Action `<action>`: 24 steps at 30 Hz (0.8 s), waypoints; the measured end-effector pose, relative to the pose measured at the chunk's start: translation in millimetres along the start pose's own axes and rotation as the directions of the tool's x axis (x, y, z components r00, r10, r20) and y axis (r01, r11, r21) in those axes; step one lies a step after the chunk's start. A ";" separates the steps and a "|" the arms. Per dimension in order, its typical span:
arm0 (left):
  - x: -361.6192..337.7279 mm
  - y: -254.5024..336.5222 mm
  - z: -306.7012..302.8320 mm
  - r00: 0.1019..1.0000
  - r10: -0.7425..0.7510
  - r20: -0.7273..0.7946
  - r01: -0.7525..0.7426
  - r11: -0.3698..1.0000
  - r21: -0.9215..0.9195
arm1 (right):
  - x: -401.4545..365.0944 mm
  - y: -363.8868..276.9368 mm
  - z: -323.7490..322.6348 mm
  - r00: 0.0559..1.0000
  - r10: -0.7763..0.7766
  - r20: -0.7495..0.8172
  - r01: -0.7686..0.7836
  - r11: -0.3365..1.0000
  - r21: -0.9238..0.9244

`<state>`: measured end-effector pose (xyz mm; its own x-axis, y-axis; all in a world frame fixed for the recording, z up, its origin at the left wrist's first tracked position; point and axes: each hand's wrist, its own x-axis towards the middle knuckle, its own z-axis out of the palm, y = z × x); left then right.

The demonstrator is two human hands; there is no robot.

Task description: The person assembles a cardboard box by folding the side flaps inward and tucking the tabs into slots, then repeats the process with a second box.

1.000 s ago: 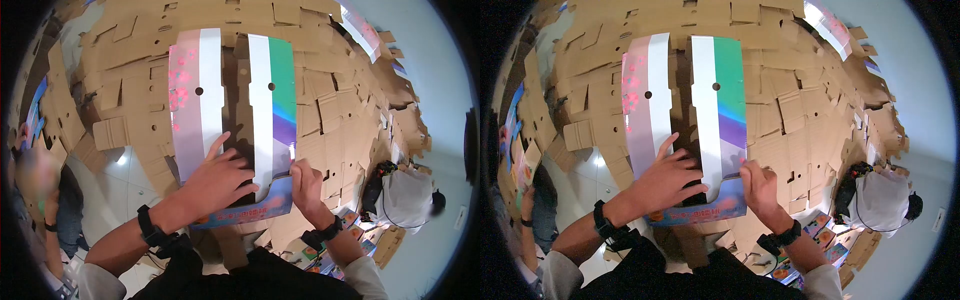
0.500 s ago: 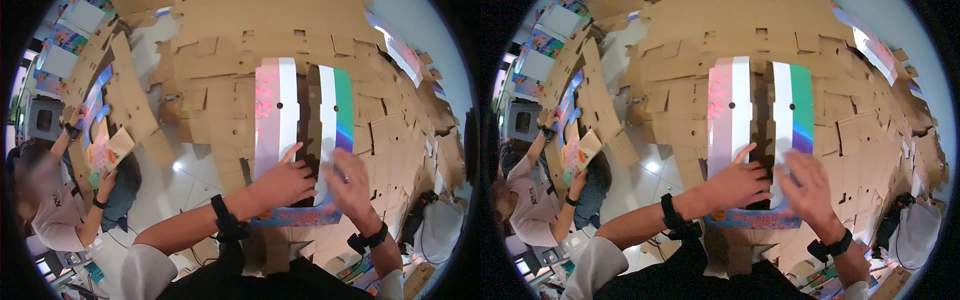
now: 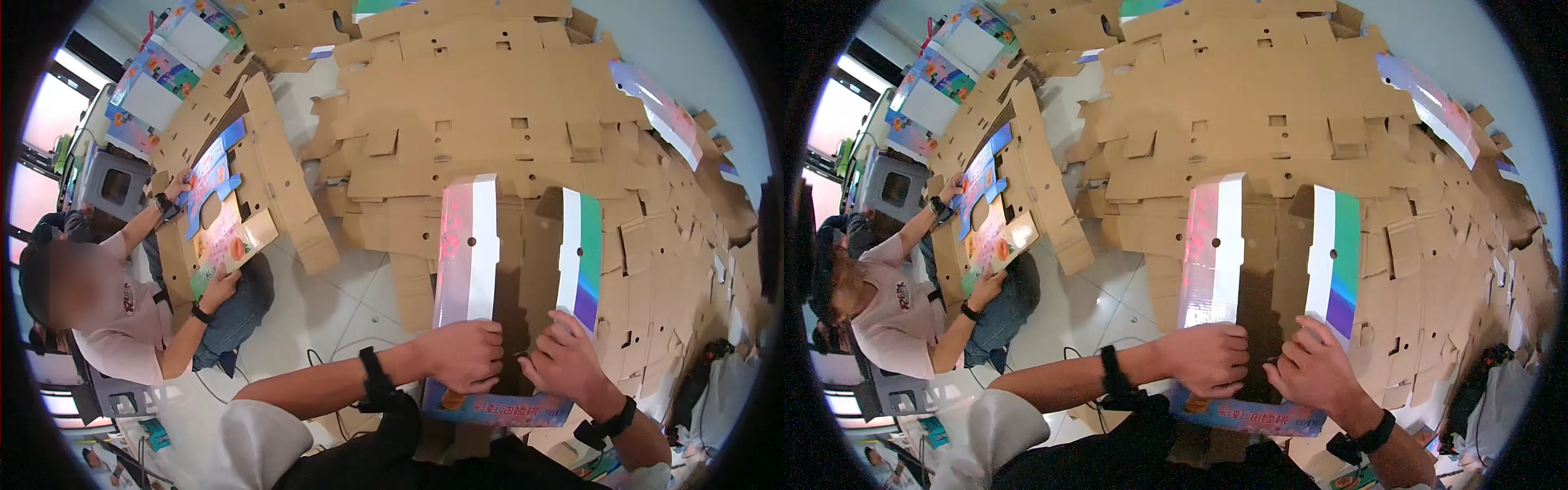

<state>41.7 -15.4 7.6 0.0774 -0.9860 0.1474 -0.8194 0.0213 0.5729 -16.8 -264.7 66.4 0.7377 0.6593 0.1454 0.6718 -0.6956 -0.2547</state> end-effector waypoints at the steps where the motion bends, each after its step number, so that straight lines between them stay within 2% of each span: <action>1: 4.0 -1.4 13.4 0.997 -0.008 0.077 0.007 1.000 0.023 | -7.5 -2.8 3.9 1.000 0.005 -0.019 -0.005 1.000 -0.002; 4: 13.7 -19.3 47.4 0.973 0.101 0.206 -0.141 0.972 0.190 | -25.7 4.5 40.4 1.000 -0.020 -0.007 0.020 1.000 -0.007; 7: 1.5 -10.2 27.6 0.978 0.104 -0.180 -0.074 0.983 0.167 | -25.6 1.8 36.6 0.998 0.017 -0.066 -0.019 0.999 -0.032; 8: -9.4 -5.2 25.1 0.930 -0.024 -0.368 0.071 0.991 0.116 | -28.6 1.5 36.8 0.998 0.019 -0.068 -0.022 0.999 -0.044; 9: -21.9 0.5 26.1 0.834 -0.146 -0.532 0.191 0.981 0.029 | -33.2 2.5 37.9 0.997 0.035 -0.062 -0.039 0.997 -0.062; 10: -34.5 8.9 31.1 0.742 -0.412 -0.529 0.394 0.906 -0.153 | -42.8 4.1 36.2 0.996 0.067 -0.052 -0.072 0.994 -0.087; 12: -64.2 15.7 52.0 0.540 -0.765 -0.351 0.549 0.637 -0.542 | -54.2 2.6 30.9 0.995 0.077 -0.066 -0.085 0.989 -0.123; 13: -78.0 9.2 62.8 0.484 -0.848 -0.214 0.521 0.476 -0.708 | -52.1 5.6 27.9 0.995 0.064 -0.083 -0.075 0.986 -0.146; 17: -88.1 24.9 60.0 0.626 -0.780 -0.001 0.425 0.342 -0.838 | -38.9 -3.0 13.4 0.986 0.165 0.038 -0.162 0.984 -0.068; 19: -87.6 24.3 57.6 0.682 -0.723 0.114 0.381 0.217 -0.899 | -27.8 -17.5 12.3 0.963 0.265 0.057 -0.269 0.958 0.097; 21: -76.3 30.9 42.8 0.672 -0.704 0.229 0.464 0.159 -0.872 | -21.0 -32.6 20.7 0.906 0.414 0.091 -0.423 0.866 0.266; 22: -69.6 36.3 36.4 0.666 -0.688 0.288 0.504 0.130 -0.854 | -17.7 -39.1 17.4 0.855 0.467 0.226 -0.516 0.808 0.284; 24: -62.2 40.3 32.9 0.663 -0.695 0.279 0.518 0.156 -0.841 | -14.4 -47.4 16.1 0.772 0.534 0.345 -0.636 0.637 0.435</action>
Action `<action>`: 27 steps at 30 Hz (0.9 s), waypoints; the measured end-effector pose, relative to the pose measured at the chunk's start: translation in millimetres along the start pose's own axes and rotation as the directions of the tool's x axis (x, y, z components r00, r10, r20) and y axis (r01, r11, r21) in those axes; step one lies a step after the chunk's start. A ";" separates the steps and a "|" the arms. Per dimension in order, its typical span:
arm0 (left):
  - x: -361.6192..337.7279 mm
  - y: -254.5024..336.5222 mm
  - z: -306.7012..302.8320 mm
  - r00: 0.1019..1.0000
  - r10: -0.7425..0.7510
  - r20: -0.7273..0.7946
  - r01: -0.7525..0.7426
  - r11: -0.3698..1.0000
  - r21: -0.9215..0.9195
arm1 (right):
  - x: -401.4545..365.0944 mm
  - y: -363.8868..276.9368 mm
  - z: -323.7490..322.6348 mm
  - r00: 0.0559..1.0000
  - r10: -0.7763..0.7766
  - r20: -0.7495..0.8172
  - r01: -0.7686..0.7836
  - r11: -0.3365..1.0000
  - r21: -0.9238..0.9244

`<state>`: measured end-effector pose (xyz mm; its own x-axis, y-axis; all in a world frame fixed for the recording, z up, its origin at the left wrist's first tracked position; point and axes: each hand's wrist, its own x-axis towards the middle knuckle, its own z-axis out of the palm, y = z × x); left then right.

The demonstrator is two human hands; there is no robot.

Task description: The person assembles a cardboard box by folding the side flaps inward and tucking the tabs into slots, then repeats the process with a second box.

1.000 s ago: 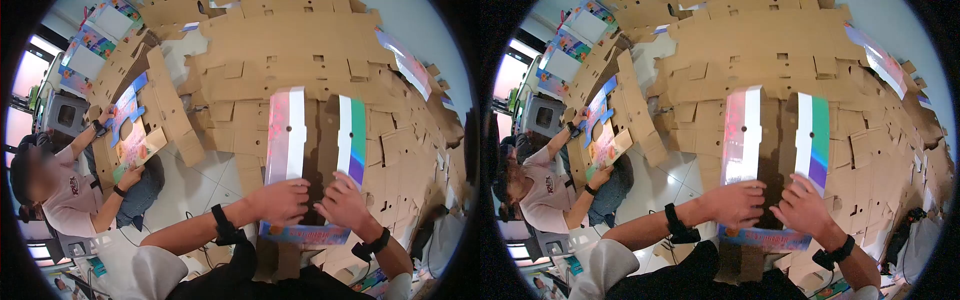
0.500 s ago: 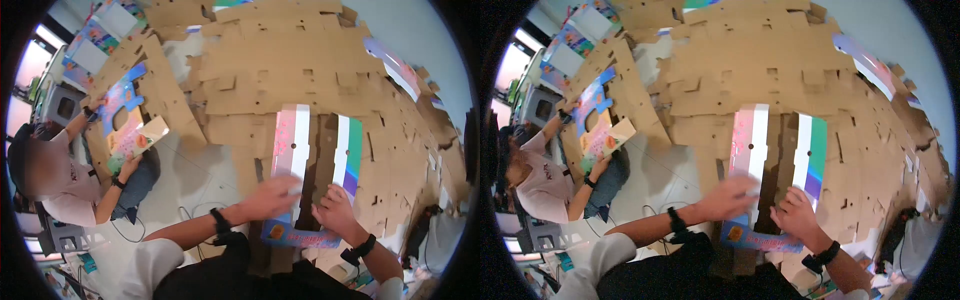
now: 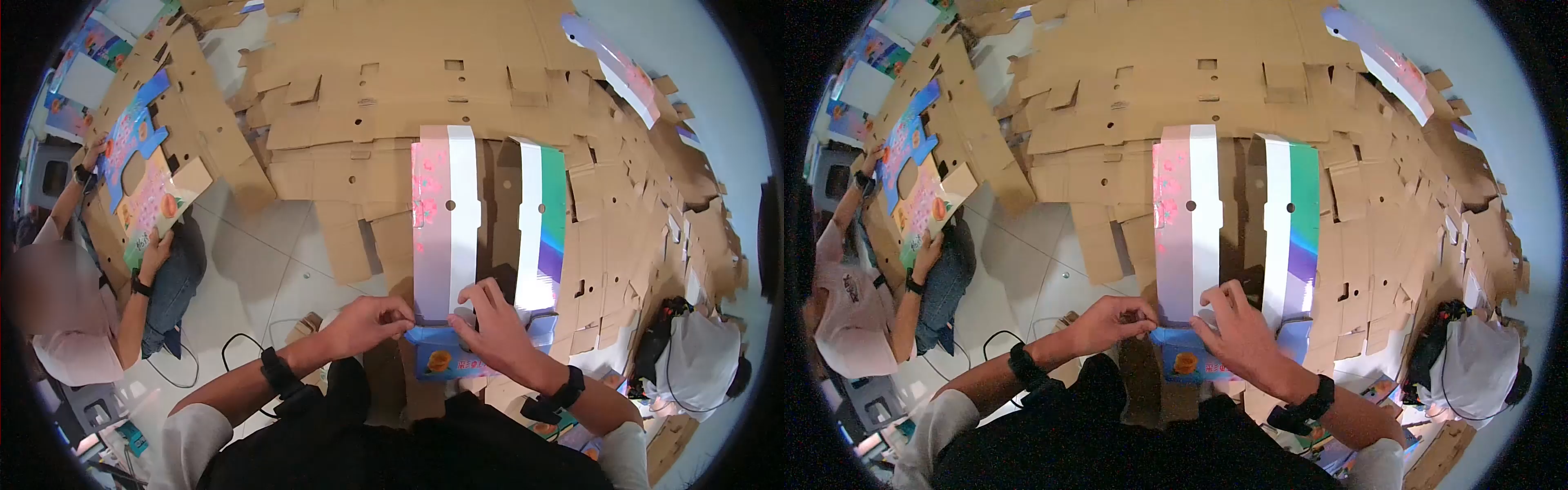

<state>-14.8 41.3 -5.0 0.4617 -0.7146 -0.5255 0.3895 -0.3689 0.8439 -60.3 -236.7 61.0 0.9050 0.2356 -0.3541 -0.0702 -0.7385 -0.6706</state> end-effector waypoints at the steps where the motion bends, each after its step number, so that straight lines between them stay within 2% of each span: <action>1: 0.7 3.5 0.9 1.000 0.003 -0.001 -0.003 1.000 0.019 | -1.2 -1.2 2.7 0.997 0.071 0.038 -0.075 0.991 0.108; 2: 1.2 9.4 0.5 0.993 0.120 -0.002 -0.118 0.979 0.169 | -2.5 3.2 9.3 0.995 0.051 0.084 -0.063 0.986 0.154; 4: 2.3 22.0 0.8 0.938 0.341 0.054 -0.329 0.836 0.438 | -7.9 12.9 24.2 0.984 0.010 0.175 -0.054 0.967 0.250; 7: 7.3 29.5 2.1 0.909 0.396 0.131 -0.410 0.789 0.458 | -14.3 8.8 28.9 0.988 0.048 0.144 -0.087 0.956 0.280; 13: 10.1 28.7 -5.8 0.927 0.348 0.143 -0.373 0.795 0.479 | -15.1 20.2 37.0 0.986 0.068 0.155 -0.122 0.920 0.373; 16: 13.4 32.2 -12.9 0.930 0.310 0.198 -0.367 0.825 0.430 | -15.9 21.8 39.0 0.988 0.058 0.144 -0.105 0.933 0.345; 19: 21.2 27.2 -12.9 0.947 0.261 0.185 -0.315 0.863 0.396 | -14.3 28.8 45.1 0.994 0.025 0.104 -0.058 0.944 0.326; 22: 21.9 19.8 -4.4 0.992 0.099 -0.072 -0.070 0.938 0.340 | -11.1 24.2 40.5 0.988 0.085 0.131 -0.123 0.941 0.317; 25: 42.9 -5.4 -0.8 0.982 0.037 -0.183 0.025 0.944 0.328 | -7.2 18.4 40.7 0.975 0.124 0.184 -0.182 0.923 0.339; 27: 43.5 -12.8 0.1 0.990 -0.007 -0.139 0.031 0.985 0.169 | -6.9 16.6 42.4 0.977 0.139 0.163 -0.187 0.925 0.330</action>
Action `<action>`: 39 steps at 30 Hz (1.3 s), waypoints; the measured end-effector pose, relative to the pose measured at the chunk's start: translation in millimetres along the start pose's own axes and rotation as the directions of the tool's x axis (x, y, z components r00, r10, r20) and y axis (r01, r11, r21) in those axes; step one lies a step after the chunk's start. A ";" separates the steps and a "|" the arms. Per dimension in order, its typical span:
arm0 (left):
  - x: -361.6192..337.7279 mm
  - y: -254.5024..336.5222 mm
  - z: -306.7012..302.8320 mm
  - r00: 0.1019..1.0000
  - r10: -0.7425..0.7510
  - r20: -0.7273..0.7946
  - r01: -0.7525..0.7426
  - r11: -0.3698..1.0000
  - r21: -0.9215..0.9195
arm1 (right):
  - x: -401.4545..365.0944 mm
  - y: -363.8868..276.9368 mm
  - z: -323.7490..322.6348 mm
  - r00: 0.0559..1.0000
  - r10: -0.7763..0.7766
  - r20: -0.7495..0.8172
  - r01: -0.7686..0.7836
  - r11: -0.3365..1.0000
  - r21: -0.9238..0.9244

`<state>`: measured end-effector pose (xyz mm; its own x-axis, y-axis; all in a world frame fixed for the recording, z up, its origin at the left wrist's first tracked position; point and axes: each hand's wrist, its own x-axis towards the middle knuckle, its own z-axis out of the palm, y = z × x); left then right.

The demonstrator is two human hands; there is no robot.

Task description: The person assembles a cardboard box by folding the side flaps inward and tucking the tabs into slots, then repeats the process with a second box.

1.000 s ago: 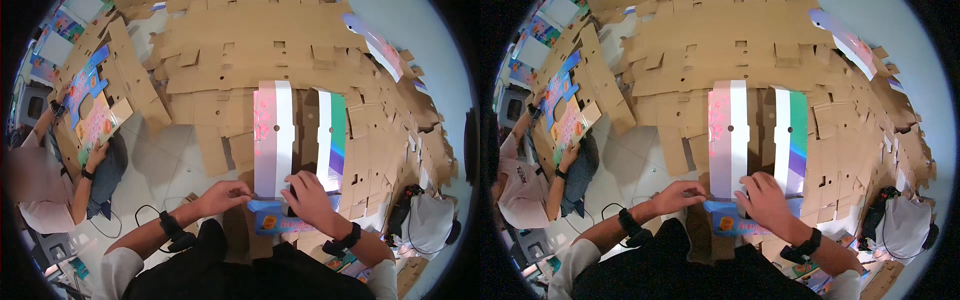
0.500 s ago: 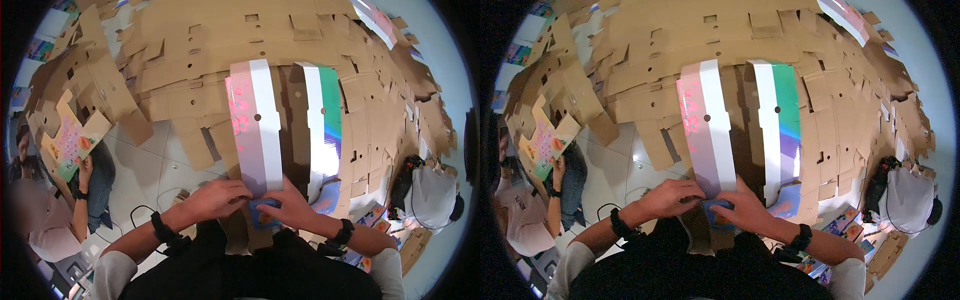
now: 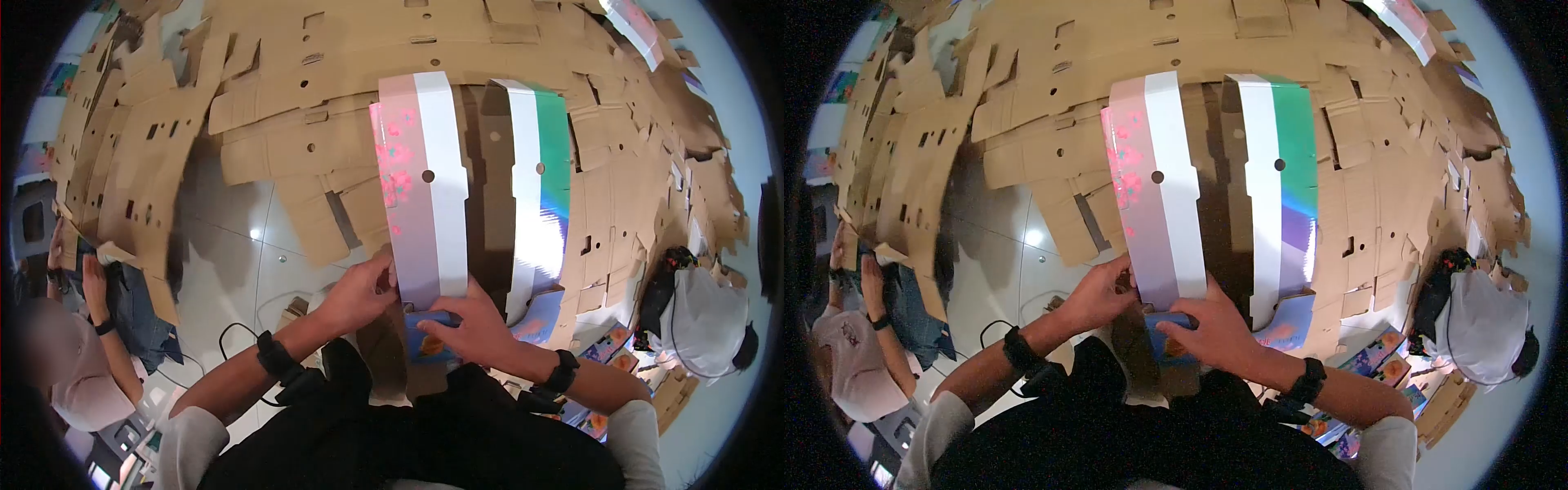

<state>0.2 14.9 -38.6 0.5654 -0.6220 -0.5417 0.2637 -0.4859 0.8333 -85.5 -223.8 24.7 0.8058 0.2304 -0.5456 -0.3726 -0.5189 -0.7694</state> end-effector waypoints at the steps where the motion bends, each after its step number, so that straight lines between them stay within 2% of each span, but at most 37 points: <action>1: -0.1 -0.7 2.5 1.000 -0.013 0.019 0.014 0.996 -0.088 | 0.1 0.4 -2.9 1.000 0.000 -0.006 0.000 1.000 -0.013; 4: -16.9 11.8 -0.2 0.993 -0.008 0.119 0.042 0.957 -0.286 | -3.9 0.1 -4.6 0.995 -0.080 -0.061 0.076 0.995 -0.068; 7: -22.8 30.0 -7.5 0.985 -0.013 0.174 0.066 0.951 -0.303 | -0.1 -8.1 -7.4 0.994 0.060 -0.092 -0.055 0.997 0.058; 10: -13.4 4.8 2.1 0.988 -0.068 0.136 0.090 0.983 -0.161 | 0.7 1.8 -4.1 0.995 -0.044 -0.084 0.047 0.998 0.033; 13: -10.4 -3.0 2.2 0.960 -0.133 0.247 0.147 0.988 -0.039 | 0.4 2.3 -2.2 0.983 -0.050 -0.177 0.058 0.998 0.040; 16: -16.7 -16.8 2.6 0.985 -0.046 0.168 0.046 0.999 0.001 | 0.0 0.4 -4.9 0.986 -0.071 -0.152 0.075 0.997 0.023; 17: -22.3 -25.4 -3.3 0.997 -0.051 0.055 0.050 0.998 0.024 | -0.5 1.9 -3.9 0.985 -0.070 -0.156 0.075 0.997 0.031; 19: -47.0 -54.2 -12.8 0.983 -0.054 -0.176 0.065 0.996 0.056 | -6.2 2.5 -4.7 0.991 0.068 -0.119 -0.053 0.991 0.123; 20: -83.4 -82.0 -23.0 0.906 -0.082 -0.416 0.163 0.973 0.163 | -6.5 -0.1 -4.7 0.990 0.061 -0.125 -0.046 0.992 0.118; 21: -123.2 -120.2 -24.4 0.780 -0.073 -0.621 0.272 0.934 0.232 | -6.0 -2.3 -4.5 0.990 0.054 -0.132 -0.039 0.993 0.113; 22: -162.7 -150.8 -20.6 0.716 -0.024 -0.698 0.386 0.846 0.367 | -5.7 -4.4 -4.3 0.989 0.047 -0.138 -0.032 0.994 0.107; 23: -206.0 -155.8 -11.7 0.687 -0.095 -0.721 0.461 0.823 0.331 | -7.9 -2.2 -4.4 0.990 0.037 -0.135 -0.023 0.994 0.108; 24: -250.8 -186.0 0.7 0.739 -0.084 -0.668 0.516 0.708 0.482 | -5.5 -3.2 -4.0 0.991 0.029 -0.134 -0.014 0.994 0.112; 25: -290.4 -183.9 13.4 0.773 -0.089 -0.628 0.486 0.719 0.496 | -7.1 -21.0 -9.1 0.990 0.107 -0.094 -0.092 0.984 0.151; 26: -331.0 -172.3 27.4 0.748 -0.275 -0.604 0.576 0.721 0.386 | -4.3 -22.0 -7.2 0.992 0.059 -0.107 -0.047 0.993 0.111; 27: -359.4 -181.5 52.1 0.699 -0.260 -0.666 0.639 0.646 0.417 | -6.0 -18.3 -6.1 0.993 0.012 -0.117 -0.004 0.998 0.070; 28: -412.6 -239.4 83.8 0.714 -0.178 -0.677 0.608 0.637 0.473 | -5.7 -15.4 -5.7 0.991 -0.038 -0.131 0.042 0.999 0.033; 29: -433.0 -236.4 98.0 0.653 -0.285 -0.702 0.683 0.623 0.382 | -5.6 -12.4 -5.3 0.986 -0.087 -0.144 0.088 0.996 -0.005; 30: -440.0 -225.7 106.4 0.579 -0.401 -0.710 0.752 0.599 0.275 | -5.5 -12.7 -5.2 0.978 -0.137 -0.156 0.132 0.990 -0.044; 31: -440.1 -221.1 112.7 0.500 -0.507 -0.703 0.807 0.566 0.166 | -5.9 -17.7 -7.3 0.983 -0.104 -0.152 0.099 0.994 -0.037; 33: -440.6 -219.4 122.2 0.430 -0.586 -0.687 0.838 0.543 0.061 | -2.7 4.2 -0.4 0.948 -0.227 -0.223 0.202 0.971 -0.128; 36: -430.9 -221.2 121.9 0.385 -0.617 -0.687 0.836 0.548 -0.023 | -2.4 4.5 1.5 0.961 -0.148 -0.232 0.131 0.987 -0.090; 37: -425.1 -221.9 118.4 0.383 -0.614 -0.690 0.830 0.556 -0.034 | 0.0 6.6 4.7 0.943 -0.198 -0.267 0.172 0.978 -0.115; 39: -414.6 -222.1 112.6 0.390 -0.597 -0.701 0.809 0.586 -0.048 | -2.5 -3.9 3.3 0.952 -0.123 -0.279 0.102 0.991 -0.090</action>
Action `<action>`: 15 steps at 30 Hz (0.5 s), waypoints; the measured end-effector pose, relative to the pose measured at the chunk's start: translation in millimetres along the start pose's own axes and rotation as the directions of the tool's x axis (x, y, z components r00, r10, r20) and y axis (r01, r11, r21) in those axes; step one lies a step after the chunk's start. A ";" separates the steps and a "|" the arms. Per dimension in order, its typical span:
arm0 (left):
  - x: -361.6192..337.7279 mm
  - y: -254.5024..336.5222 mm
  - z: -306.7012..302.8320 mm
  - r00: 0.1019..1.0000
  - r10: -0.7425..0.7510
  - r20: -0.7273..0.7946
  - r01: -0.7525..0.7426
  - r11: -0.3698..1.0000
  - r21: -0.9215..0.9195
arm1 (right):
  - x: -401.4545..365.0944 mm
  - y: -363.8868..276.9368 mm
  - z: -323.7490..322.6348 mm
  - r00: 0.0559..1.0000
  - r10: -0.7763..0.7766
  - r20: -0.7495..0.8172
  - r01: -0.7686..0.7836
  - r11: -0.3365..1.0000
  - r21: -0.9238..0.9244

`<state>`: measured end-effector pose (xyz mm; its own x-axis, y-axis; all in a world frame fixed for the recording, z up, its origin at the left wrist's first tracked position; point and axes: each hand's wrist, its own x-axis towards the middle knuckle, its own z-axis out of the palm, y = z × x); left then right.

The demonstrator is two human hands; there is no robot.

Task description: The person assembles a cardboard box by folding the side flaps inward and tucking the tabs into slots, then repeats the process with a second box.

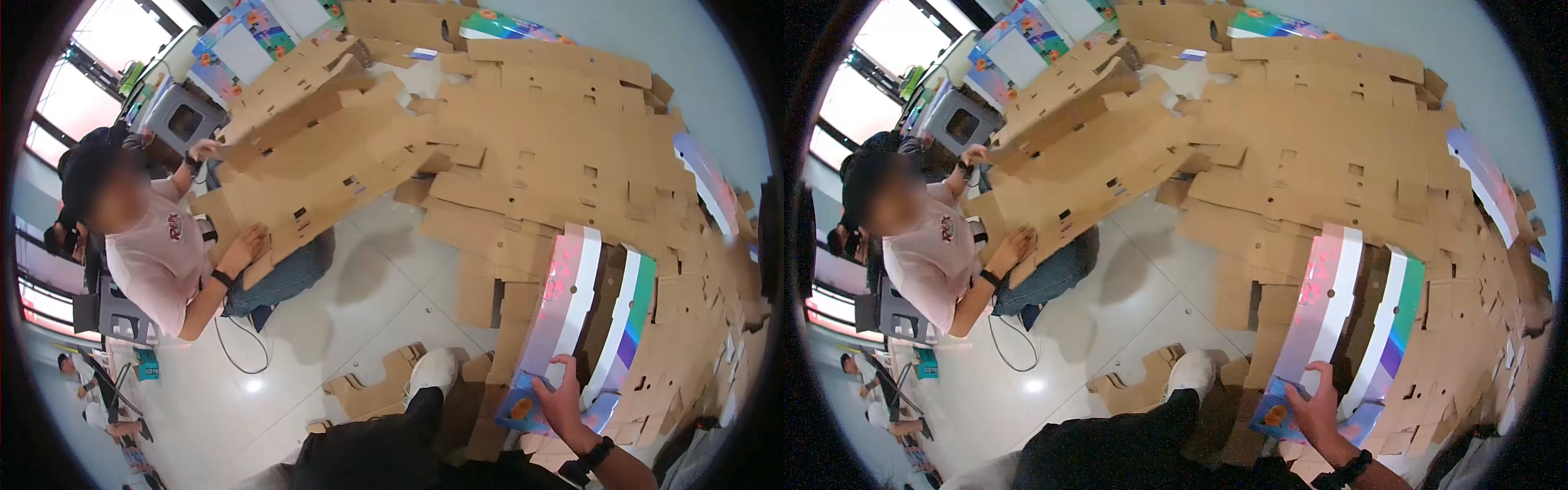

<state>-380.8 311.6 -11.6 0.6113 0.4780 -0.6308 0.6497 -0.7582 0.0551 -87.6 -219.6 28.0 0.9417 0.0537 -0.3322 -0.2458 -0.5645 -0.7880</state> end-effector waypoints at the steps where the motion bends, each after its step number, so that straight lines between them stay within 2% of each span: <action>1: 3.5 3.6 0.1 1.000 0.008 -0.008 -0.009 1.000 -0.013 | 0.2 -6.1 0.0 0.999 0.036 0.002 -0.036 0.999 0.003; 5: 20.1 19.7 -7.1 0.997 0.063 -0.048 -0.066 0.996 -0.060 | 3.0 11.4 -6.7 0.999 -0.039 0.038 0.037 0.998 0.051; 8: 35.6 31.0 -16.3 0.991 0.109 -0.084 -0.115 0.991 -0.069 | -5.9 10.0 -37.6 0.989 -0.148 0.004 0.147 0.975 -0.165; 11: 60.3 43.8 -32.5 0.976 0.178 -0.129 -0.186 0.981 -0.054 | -28.5 12.7 -72.0 0.993 0.039 -0.110 -0.021 0.987 0.156; 13: 81.0 56.5 -43.9 0.957 0.236 -0.168 -0.244 0.969 -0.029 | -48.4 10.2 -96.0 0.950 0.072 -0.302 -0.093 0.994 -0.056; 15: 101.5 72.4 -60.7 0.937 0.290 -0.193 -0.296 0.955 0.002 | -68.9 -22.4 -120.0 0.914 0.147 -0.379 -0.205 0.972 -0.118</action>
<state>-244.3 332.1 -24.7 0.8489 0.3135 -0.4256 0.4391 -0.8665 0.2375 -119.4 -309.4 130.8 0.9113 -0.3459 -0.2234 -0.4051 -0.6564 -0.6364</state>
